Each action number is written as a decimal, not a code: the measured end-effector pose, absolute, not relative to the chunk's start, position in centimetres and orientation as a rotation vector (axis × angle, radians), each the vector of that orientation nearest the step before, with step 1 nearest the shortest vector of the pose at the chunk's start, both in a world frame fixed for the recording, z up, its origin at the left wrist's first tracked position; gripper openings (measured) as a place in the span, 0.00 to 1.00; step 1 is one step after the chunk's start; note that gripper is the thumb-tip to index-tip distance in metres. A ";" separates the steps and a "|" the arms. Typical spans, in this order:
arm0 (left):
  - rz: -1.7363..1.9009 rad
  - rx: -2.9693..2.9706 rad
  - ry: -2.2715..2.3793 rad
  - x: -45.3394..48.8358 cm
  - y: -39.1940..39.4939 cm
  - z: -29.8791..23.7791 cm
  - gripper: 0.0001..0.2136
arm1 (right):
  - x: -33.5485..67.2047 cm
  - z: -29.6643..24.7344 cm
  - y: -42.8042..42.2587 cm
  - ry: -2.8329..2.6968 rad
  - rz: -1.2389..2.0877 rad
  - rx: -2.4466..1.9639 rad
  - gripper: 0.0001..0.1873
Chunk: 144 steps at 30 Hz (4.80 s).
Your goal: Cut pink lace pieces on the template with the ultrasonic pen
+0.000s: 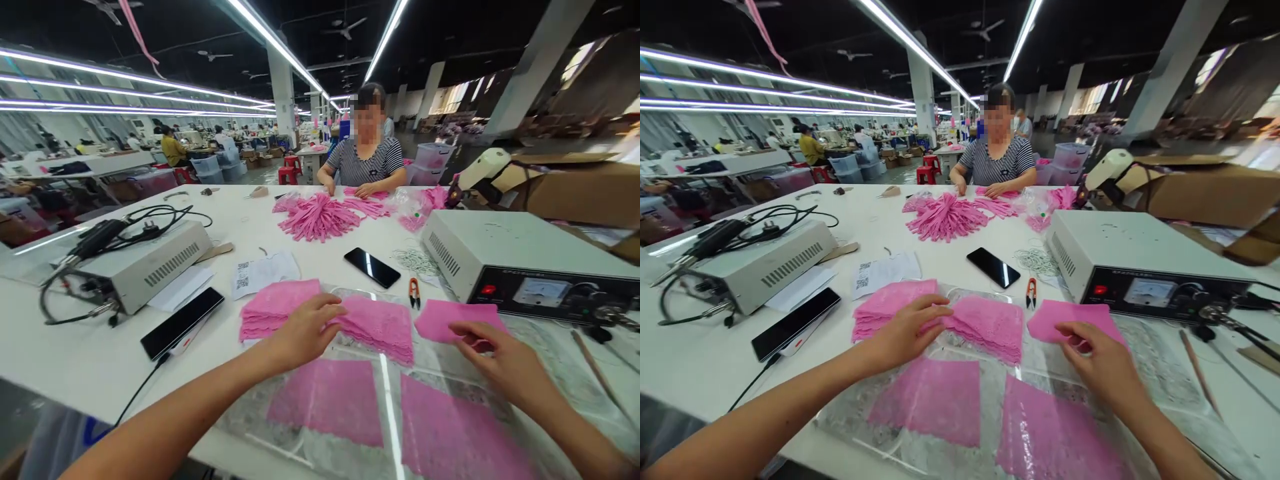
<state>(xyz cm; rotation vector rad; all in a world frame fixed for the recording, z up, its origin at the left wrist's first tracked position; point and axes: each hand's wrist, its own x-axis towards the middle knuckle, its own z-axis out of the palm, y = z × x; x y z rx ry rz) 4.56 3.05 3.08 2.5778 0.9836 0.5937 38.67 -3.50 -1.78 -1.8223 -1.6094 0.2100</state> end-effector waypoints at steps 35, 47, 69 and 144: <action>0.357 2.429 0.426 24.9 12.0 -1.4 0.09 | 39.1 -4.1 -0.2 -1.537 0.413 -1.712 0.13; 0.244 2.178 0.353 26.0 11.8 1.2 0.07 | 38.1 0.4 -1.6 -1.172 0.242 -1.473 0.17; 0.053 2.756 -0.037 17.5 0.8 -0.2 0.09 | 33.8 -3.3 -18.1 -1.035 0.427 -2.190 0.21; 0.063 2.717 -0.158 21.0 -1.6 -0.7 0.07 | 37.8 -2.7 -19.0 -1.303 0.428 -2.115 0.14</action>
